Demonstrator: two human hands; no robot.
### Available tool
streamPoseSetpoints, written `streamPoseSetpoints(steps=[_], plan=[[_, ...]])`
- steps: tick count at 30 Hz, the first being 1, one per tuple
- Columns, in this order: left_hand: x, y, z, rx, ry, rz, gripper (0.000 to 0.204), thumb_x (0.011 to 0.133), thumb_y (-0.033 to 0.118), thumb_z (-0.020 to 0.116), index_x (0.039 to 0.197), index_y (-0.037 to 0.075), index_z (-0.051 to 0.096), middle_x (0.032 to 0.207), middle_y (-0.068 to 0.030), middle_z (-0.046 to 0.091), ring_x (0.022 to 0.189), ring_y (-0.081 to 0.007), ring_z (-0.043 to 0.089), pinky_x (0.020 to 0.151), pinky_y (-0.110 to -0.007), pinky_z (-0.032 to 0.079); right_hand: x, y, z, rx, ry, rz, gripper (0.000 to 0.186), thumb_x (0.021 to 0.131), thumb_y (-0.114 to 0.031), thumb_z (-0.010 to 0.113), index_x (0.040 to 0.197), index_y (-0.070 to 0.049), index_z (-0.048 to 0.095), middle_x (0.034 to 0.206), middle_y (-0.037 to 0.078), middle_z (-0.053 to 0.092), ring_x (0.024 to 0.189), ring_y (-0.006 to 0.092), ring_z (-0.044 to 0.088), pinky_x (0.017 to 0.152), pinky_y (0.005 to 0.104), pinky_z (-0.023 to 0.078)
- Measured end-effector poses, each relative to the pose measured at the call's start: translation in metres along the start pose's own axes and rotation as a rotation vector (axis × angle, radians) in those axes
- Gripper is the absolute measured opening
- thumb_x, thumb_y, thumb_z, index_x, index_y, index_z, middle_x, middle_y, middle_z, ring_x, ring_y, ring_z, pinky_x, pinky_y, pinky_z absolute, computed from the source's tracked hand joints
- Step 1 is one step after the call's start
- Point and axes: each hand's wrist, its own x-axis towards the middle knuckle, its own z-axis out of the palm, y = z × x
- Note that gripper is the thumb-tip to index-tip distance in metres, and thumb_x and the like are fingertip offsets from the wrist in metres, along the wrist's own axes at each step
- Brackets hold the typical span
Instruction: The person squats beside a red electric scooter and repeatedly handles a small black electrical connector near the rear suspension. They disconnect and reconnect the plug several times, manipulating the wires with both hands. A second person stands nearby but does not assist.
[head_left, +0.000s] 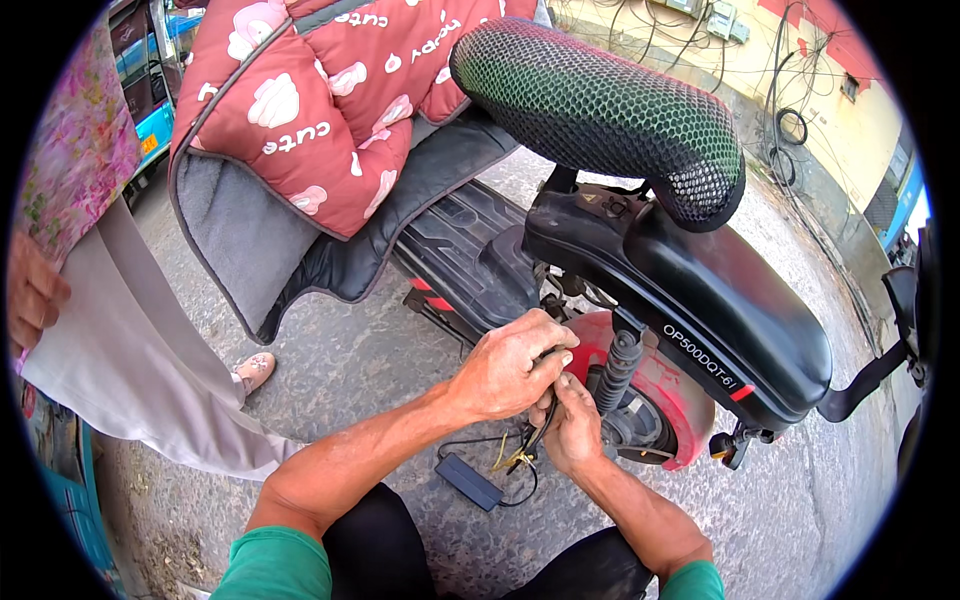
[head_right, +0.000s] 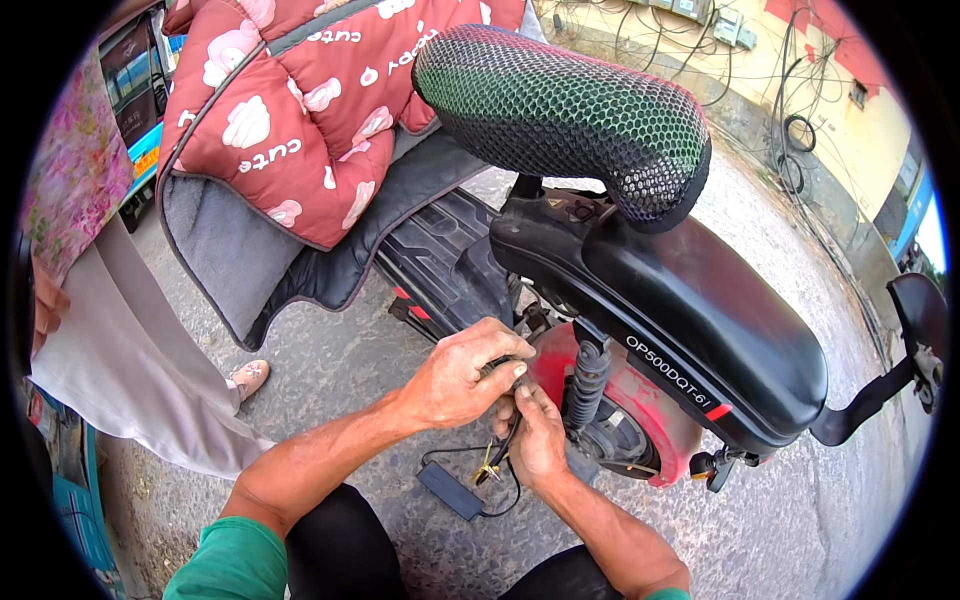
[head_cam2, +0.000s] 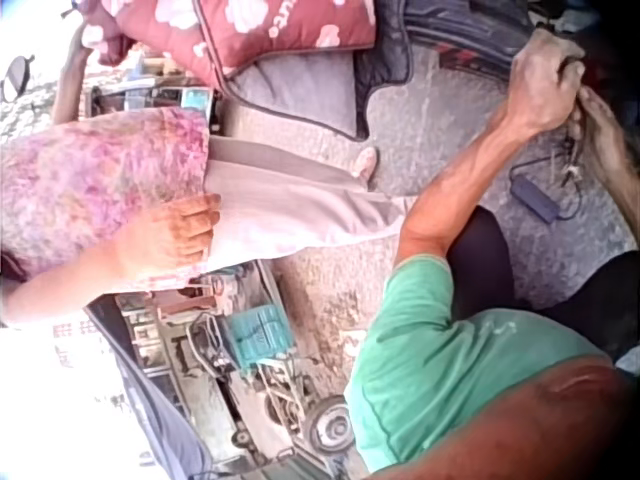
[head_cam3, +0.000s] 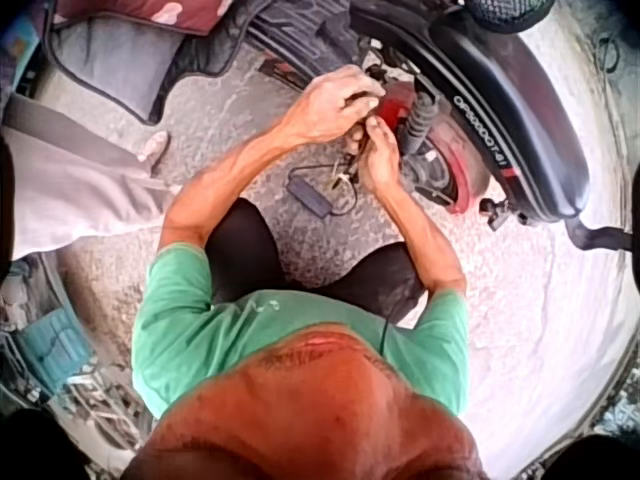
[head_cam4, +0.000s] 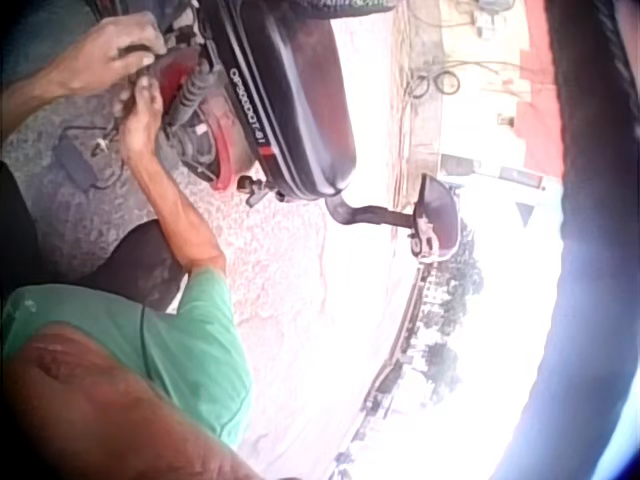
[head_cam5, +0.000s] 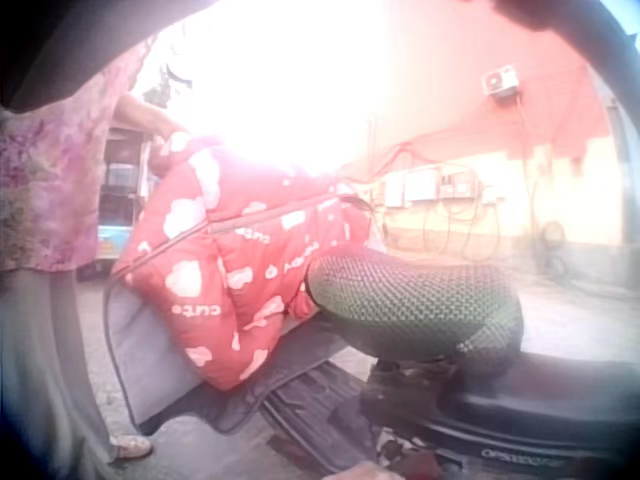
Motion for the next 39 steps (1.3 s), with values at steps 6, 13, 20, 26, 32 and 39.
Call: streamPoseSetpoints(steps=[6, 13, 20, 26, 32, 39], plan=[[0.002, 0.0, -0.003, -0.022, 0.123, -0.024, 0.023, 0.088, 0.008, 0.068, 0.109, 0.0, 0.066, 0.102, -0.0139, 0.066, 0.092, -0.0245, 0.067, 0.083, -0.034, 0.053, -0.005, -0.005, 0.003, 0.005, -0.02, 0.022, 0.024, 0.1, -0.032, 0.055, 0.103, -0.008, 0.056, 0.083, 0.001, 0.052, 0.074, 0.0134, 0.049, 0.067, 0.0294, 0.04], [-0.004, -0.009, 0.003, -0.556, 0.146, -0.266, 0.028, 0.096, 0.017, 0.067, 0.117, -0.001, 0.062, 0.101, -0.0075, 0.067, 0.09, -0.011, 0.062, 0.082, -0.029, 0.051, -0.01, -0.001, 0.007, 0.079, -0.066, 0.015, 0.019, 0.1, -0.022, 0.058, 0.103, -0.003, 0.059, 0.077, 0.001, 0.051, 0.067, 0.0116, 0.046, 0.06, 0.0267, 0.038], [-0.006, -0.012, -0.004, -0.492, 0.022, -0.386, 0.042, 0.102, 0.041, 0.051, 0.114, 0.003, 0.064, 0.086, -0.0044, 0.067, 0.078, -0.0095, 0.057, 0.07, -0.027, 0.045, -0.017, 0.005, 0.007, 0.015, -0.164, 0.005, 0.02, 0.102, -0.02, 0.056, 0.103, 0.0, 0.059, 0.07, -0.002, 0.042, 0.061, 0.0078, 0.036, 0.055, 0.0241, 0.034], [-0.009, -0.028, -0.004, -0.685, -0.078, -0.605, 0.041, 0.102, 0.042, 0.047, 0.107, 0.006, 0.065, 0.079, -0.0026, 0.064, 0.075, -0.0095, 0.054, 0.065, -0.026, 0.04, -0.023, 0.006, 0.008, -0.067, -0.246, 0.046, 0.024, 0.103, -0.022, 0.055, 0.103, 0.001, 0.059, 0.069, -0.003, 0.042, 0.061, 0.007, 0.036, 0.055, 0.0236, 0.033], [-0.009, -0.024, -0.006, -0.616, 0.063, -0.469, 0.038, 0.103, 0.039, 0.047, 0.107, 0.006, 0.065, 0.081, -0.0025, 0.064, 0.075, -0.0089, 0.053, 0.065, -0.026, 0.039, -0.021, 0.006, 0.013, -0.019, -0.206, 0.029, 0.027, 0.103, -0.025, 0.054, 0.105, 0.001, 0.059, 0.07, -0.001, 0.043, 0.062, 0.0083, 0.039, 0.057, 0.0249, 0.035], [-0.006, -0.023, -0.015, -0.59, 0.193, -0.348, 0.035, 0.103, 0.035, 0.047, 0.111, 0.005, 0.063, 0.083, -0.0032, 0.064, 0.076, -0.01, 0.055, 0.066, -0.026, 0.04, -0.019, 0.008, 0.009, -0.025, -0.201, 0.007, 0.026, 0.102, -0.023, 0.054, 0.109, 0.002, 0.06, 0.078, 0.004, 0.056, 0.07, 0.0139, 0.052, 0.066, 0.0293, 0.044]])
